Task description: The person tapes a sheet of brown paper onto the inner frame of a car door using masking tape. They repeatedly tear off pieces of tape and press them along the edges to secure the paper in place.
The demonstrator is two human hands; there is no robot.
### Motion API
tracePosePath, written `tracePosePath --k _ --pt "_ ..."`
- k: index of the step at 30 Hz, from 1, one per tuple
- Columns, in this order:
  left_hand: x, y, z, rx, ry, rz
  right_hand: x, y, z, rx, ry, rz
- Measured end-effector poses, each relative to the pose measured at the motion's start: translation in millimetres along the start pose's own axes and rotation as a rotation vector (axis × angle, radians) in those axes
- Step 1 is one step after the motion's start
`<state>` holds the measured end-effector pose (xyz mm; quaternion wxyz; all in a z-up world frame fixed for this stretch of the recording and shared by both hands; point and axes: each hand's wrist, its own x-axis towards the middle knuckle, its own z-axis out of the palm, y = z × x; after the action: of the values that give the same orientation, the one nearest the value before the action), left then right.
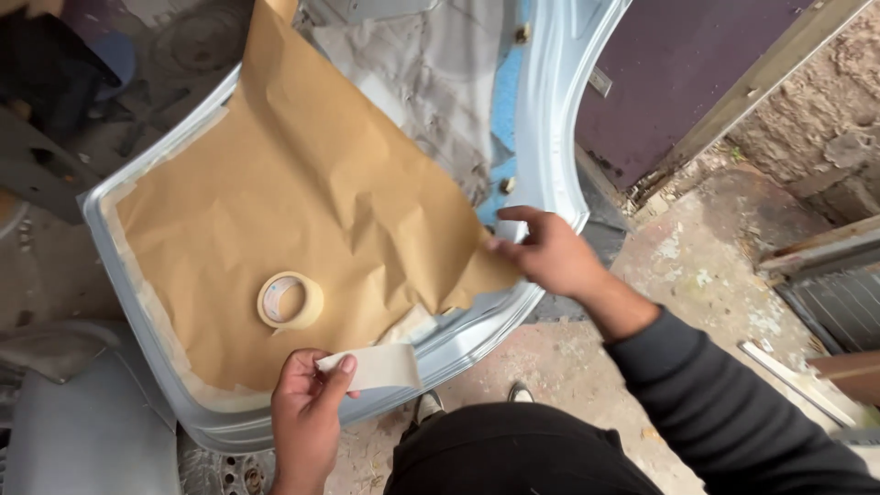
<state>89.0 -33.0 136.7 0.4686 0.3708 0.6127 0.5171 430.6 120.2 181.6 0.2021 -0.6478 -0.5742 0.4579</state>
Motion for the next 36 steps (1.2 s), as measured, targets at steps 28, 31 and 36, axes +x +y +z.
tracePosePath --k 28,31,36 --pt "-71.3 -24.9 -36.8 -0.167 0.312 -0.013 96.7 34.4 76.2 0.426 -0.218 -0.185" --pt "-51.3 -30.5 -52.2 -0.135 0.300 -0.023 89.5 38.8 76.8 0.325 -0.055 -0.047" --pt "-9.3 -41.4 -59.4 -0.062 0.094 -0.040 69.2 45.3 88.3 -0.107 0.311 -0.415"
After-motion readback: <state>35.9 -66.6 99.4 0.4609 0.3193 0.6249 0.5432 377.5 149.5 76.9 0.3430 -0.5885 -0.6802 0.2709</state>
